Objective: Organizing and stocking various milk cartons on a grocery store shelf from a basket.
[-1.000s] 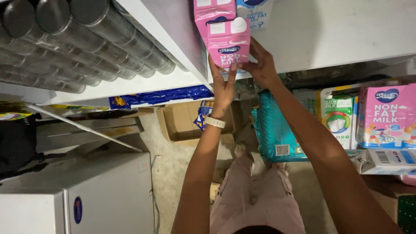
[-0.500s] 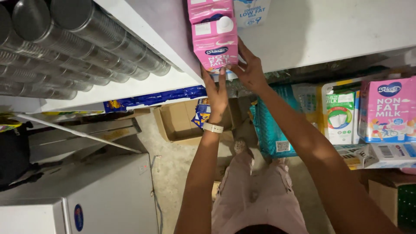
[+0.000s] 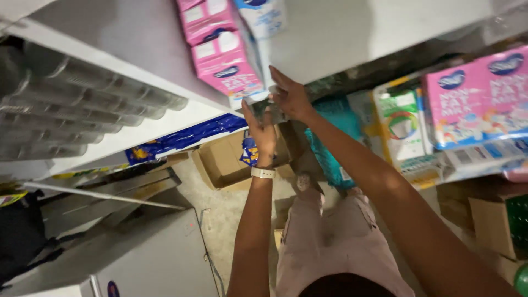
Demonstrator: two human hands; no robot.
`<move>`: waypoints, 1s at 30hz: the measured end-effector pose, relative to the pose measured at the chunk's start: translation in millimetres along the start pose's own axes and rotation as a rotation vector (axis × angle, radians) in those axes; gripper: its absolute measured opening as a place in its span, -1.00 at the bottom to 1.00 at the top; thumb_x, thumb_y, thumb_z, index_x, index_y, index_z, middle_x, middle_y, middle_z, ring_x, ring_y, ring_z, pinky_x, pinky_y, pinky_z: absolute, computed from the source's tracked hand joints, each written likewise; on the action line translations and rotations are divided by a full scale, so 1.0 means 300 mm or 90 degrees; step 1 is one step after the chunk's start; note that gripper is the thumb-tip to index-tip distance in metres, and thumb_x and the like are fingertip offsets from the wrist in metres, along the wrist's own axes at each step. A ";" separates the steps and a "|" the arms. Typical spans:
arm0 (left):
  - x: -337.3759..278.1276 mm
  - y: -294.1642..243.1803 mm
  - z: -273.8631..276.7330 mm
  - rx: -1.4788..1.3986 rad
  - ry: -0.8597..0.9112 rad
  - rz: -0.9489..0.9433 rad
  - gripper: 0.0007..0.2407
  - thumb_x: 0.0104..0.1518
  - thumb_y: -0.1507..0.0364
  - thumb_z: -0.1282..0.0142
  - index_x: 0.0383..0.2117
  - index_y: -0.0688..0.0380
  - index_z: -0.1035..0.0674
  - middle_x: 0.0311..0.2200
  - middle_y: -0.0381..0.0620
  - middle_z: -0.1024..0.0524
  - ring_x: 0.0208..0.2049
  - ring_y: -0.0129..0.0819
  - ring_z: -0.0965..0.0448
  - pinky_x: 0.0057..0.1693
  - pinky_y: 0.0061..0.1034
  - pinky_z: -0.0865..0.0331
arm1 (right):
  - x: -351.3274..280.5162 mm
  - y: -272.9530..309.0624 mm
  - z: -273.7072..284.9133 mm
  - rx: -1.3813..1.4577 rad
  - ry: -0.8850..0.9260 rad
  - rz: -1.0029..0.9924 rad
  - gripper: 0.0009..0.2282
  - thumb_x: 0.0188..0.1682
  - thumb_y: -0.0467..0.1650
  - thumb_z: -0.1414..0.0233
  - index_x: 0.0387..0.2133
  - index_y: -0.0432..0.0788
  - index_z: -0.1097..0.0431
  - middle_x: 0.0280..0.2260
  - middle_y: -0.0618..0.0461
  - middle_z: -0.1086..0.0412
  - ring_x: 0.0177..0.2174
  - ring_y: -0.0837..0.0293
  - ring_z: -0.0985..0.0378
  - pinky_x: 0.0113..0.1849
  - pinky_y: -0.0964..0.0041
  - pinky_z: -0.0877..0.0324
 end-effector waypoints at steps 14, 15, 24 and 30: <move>-0.556 -0.112 -0.777 -0.116 0.292 0.003 -0.55 0.29 0.51 -0.15 0.32 0.19 -0.34 0.24 0.01 -0.40 0.22 -0.19 -0.48 0.27 -0.35 -0.40 | -0.595 0.159 0.945 -0.321 -0.180 0.124 -0.65 -0.01 -0.43 -0.16 0.07 -0.20 -0.42 0.06 -0.20 -0.42 0.10 -0.19 -0.46 0.15 -0.01 -0.35; -0.604 -0.118 -0.845 -0.118 0.294 0.002 -0.55 0.29 0.51 -0.15 0.32 0.19 -0.34 0.24 0.01 -0.40 0.22 -0.19 -0.48 0.27 -0.35 -0.40 | -0.637 0.152 1.027 -0.324 -0.182 0.124 -0.65 -0.01 -0.43 -0.16 0.07 -0.20 -0.42 0.06 -0.20 -0.42 0.10 -0.19 -0.46 0.15 -0.01 -0.35; -0.887 -0.140 -1.197 -0.301 0.462 0.153 -0.58 0.30 0.46 -0.11 0.29 0.18 -0.36 0.27 0.02 -0.38 0.21 -0.20 -0.48 0.23 -0.36 -0.43 | -0.920 0.177 1.589 -0.645 -0.429 -0.031 -0.60 0.00 -0.33 -0.27 0.04 -0.31 -0.44 -0.03 -0.32 -0.44 0.00 -0.24 -0.43 0.07 -0.07 -0.31; -0.944 -0.215 -1.269 -0.158 0.495 0.104 -0.51 0.29 0.39 -0.14 0.35 0.14 -0.31 0.40 0.06 -0.23 0.39 -0.13 -0.25 0.38 -0.36 -0.24 | -1.014 -0.156 1.711 -0.373 -0.333 -0.282 -0.48 0.06 -0.04 -0.17 -0.05 -0.30 -0.45 -0.17 -0.30 -0.51 -0.19 -0.10 -0.57 -0.13 0.03 -0.42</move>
Point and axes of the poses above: each hand's wrist, its own x-axis towards the middle knuckle, its own z-axis out of the back of the hand, y = z × x, the point moved 4 cm from there along x, towards the middle knuckle
